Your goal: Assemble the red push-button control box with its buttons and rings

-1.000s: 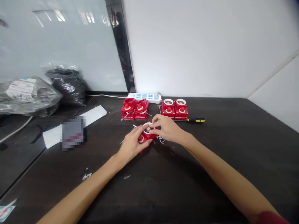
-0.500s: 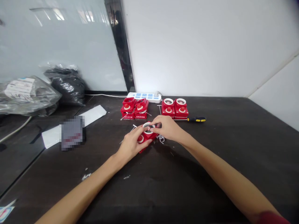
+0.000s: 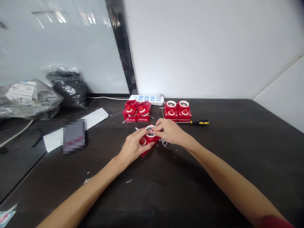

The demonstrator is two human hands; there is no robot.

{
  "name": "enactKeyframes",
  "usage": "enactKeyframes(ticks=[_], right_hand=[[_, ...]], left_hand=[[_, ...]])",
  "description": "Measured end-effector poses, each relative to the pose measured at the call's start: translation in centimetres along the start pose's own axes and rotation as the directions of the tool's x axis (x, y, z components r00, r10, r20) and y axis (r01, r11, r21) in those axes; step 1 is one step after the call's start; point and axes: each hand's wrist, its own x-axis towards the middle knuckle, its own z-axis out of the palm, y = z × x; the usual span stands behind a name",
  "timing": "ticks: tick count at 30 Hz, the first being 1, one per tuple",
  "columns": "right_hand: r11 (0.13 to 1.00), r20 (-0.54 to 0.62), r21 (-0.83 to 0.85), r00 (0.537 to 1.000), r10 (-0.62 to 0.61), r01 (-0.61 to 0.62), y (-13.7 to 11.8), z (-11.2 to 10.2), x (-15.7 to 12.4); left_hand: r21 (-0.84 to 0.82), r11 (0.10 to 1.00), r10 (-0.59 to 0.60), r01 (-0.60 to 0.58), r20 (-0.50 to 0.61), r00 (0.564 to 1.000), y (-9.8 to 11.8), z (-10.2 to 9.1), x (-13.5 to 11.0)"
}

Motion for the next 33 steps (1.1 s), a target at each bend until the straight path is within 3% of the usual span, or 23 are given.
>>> enactKeyframes(ticks=[10, 16, 21, 27, 33], right_hand=[[0.985, 0.015, -0.172, 0.999, -0.028, 0.030, -0.9, 0.2, -1.0], [0.990, 0.060, -0.056, 0.990, -0.124, 0.127, 0.2, -0.3, -0.9], [0.982, -0.035, 0.028, 0.982, -0.186, 0.187, 0.9, -0.1, -0.5], [0.981, -0.167, 0.120, 0.977, -0.132, 0.153, 1.1, 0.5, -0.1], [0.979, -0.173, 0.183, 0.983, -0.055, 0.087, 1.6, 0.1, 0.0]], left_hand=[[0.013, 1.000, -0.016, 0.016, 0.014, 1.000, 0.0, 0.3, -0.3], [0.028, 0.998, -0.050, 0.049, 0.023, 0.999, 0.0, 0.5, -0.4], [0.041, 0.998, -0.058, 0.056, 0.045, 0.997, 0.4, 0.3, -0.5], [0.096, 0.995, 0.023, -0.022, -0.013, 1.000, 0.2, 0.4, -0.7], [0.134, 0.991, 0.032, -0.031, 0.000, 1.000, 0.4, 0.1, -0.5]])
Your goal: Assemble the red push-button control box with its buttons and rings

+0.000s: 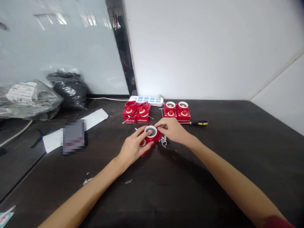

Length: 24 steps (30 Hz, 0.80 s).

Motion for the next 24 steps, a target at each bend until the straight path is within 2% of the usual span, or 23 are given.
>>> enactKeyframes(ticks=[5, 11, 16, 24], right_hand=[[1.000, 0.062, 0.023, 0.998, 0.017, -0.019, -0.1, -0.2, 0.0], [1.000, 0.101, -0.005, 0.995, 0.018, -0.017, -0.3, -0.5, -0.1], [1.000, 0.104, 0.020, 0.994, 0.013, -0.016, 0.1, -0.9, -0.3], [0.999, 0.099, 0.004, 0.994, 0.040, -0.040, -0.1, -1.2, -0.2]], left_hand=[[0.044, 0.999, -0.014, 0.014, -0.001, 1.000, 0.4, -0.1, 0.2], [0.125, 0.991, 0.062, -0.054, -0.057, 0.996, 0.3, 0.5, 0.0], [0.227, 0.970, 0.097, -0.091, -0.015, 0.995, 0.0, 0.9, -0.3], [0.189, 0.971, 0.150, -0.143, -0.019, 0.989, -0.2, 0.5, -0.2]])
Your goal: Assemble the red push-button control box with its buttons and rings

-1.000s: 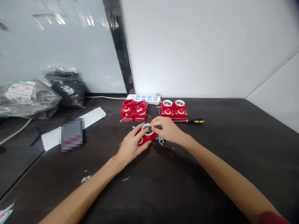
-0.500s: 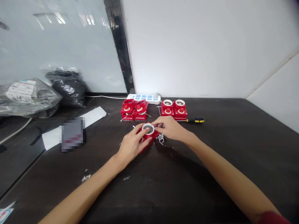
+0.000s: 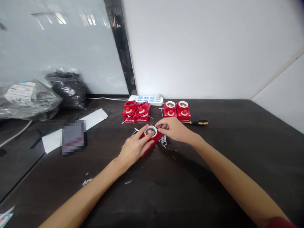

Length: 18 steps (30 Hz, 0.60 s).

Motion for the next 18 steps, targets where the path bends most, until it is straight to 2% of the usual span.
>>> enactKeyframes(ticks=[6, 10, 14, 18], right_hand=[[0.999, -0.022, -0.033, 0.999, -0.040, 0.039, 0.07, 0.13, -0.04], [0.999, -0.030, -0.034, 0.999, -0.035, 0.034, 0.10, 0.24, -0.03], [0.998, -0.024, -0.030, 0.998, -0.054, 0.053, 0.13, 0.35, -0.01], [0.997, -0.031, -0.038, 0.997, -0.064, 0.062, 0.16, 0.36, -0.01]], left_hand=[[-0.094, 0.995, 0.015, -0.019, -0.048, 0.999, -0.23, 0.24, -0.10], [-0.074, 0.992, 0.089, -0.099, -0.129, 0.988, -0.66, 0.44, 0.04], [-0.032, 0.986, 0.157, -0.161, -0.103, 0.982, -0.84, 0.15, 0.29], [-0.022, 0.986, 0.162, -0.164, -0.069, 0.984, -0.62, -0.18, 0.50]])
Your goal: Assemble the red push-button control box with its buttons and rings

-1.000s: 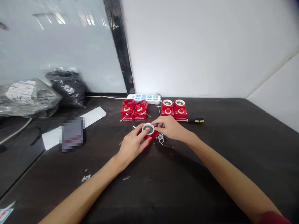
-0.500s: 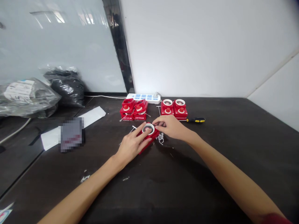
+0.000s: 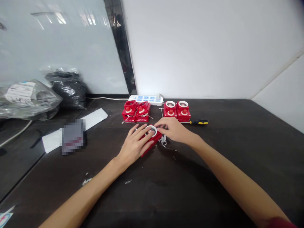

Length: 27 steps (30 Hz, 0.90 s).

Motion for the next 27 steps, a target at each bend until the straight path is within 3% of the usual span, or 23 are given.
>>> enactKeyframes(ticks=[18, 27], right_hand=[[0.999, 0.024, 0.003, 0.999, -0.045, 0.045, 0.01, 0.25, -0.09], [0.994, 0.031, -0.045, 0.995, -0.098, 0.099, 0.02, 0.56, -0.19]], left_hand=[[-0.103, 0.994, -0.046, 0.037, -0.087, 0.995, 0.22, 0.67, -0.32], [-0.224, 0.933, -0.298, 0.280, -0.049, 0.953, 0.95, 0.20, -0.33]])
